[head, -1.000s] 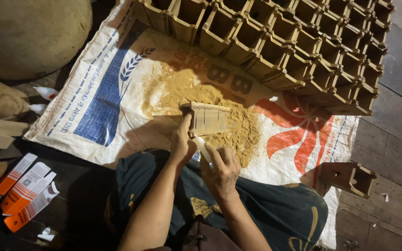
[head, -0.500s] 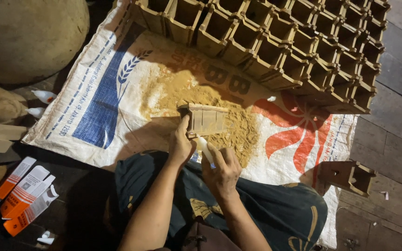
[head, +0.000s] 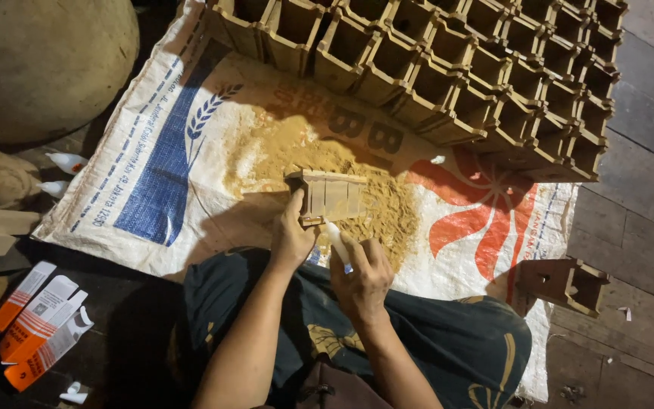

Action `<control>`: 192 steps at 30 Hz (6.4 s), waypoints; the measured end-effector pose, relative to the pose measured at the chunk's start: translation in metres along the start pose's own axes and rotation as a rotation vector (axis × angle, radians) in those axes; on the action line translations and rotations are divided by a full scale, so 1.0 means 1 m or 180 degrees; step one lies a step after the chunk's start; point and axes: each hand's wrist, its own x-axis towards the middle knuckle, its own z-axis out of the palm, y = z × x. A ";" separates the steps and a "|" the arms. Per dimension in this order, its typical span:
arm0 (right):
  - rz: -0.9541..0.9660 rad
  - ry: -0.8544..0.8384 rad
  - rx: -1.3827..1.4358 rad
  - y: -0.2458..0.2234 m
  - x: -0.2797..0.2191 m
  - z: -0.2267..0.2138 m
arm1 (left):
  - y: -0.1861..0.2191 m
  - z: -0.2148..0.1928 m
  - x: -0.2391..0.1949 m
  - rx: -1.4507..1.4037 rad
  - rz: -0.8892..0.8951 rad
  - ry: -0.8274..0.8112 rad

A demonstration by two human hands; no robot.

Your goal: Assembling small wooden boxes by applying glue to slats and joining them together.

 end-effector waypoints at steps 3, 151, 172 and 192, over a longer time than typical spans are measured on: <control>0.0002 0.0051 -0.0030 -0.002 0.005 -0.004 | -0.004 0.004 0.000 0.0008 0.0005 0.0050; 0.2428 0.1346 -0.0514 0.221 -0.080 -0.014 | -0.010 -0.026 0.016 -0.4126 -0.1943 0.0448; 0.0415 -0.1001 0.1752 0.120 0.008 0.032 | -0.016 -0.037 -0.005 -0.1781 -0.0180 -0.1073; 0.0213 -0.1351 -0.0588 0.167 0.036 0.141 | 0.055 -0.045 0.004 -0.1150 -0.0764 0.0540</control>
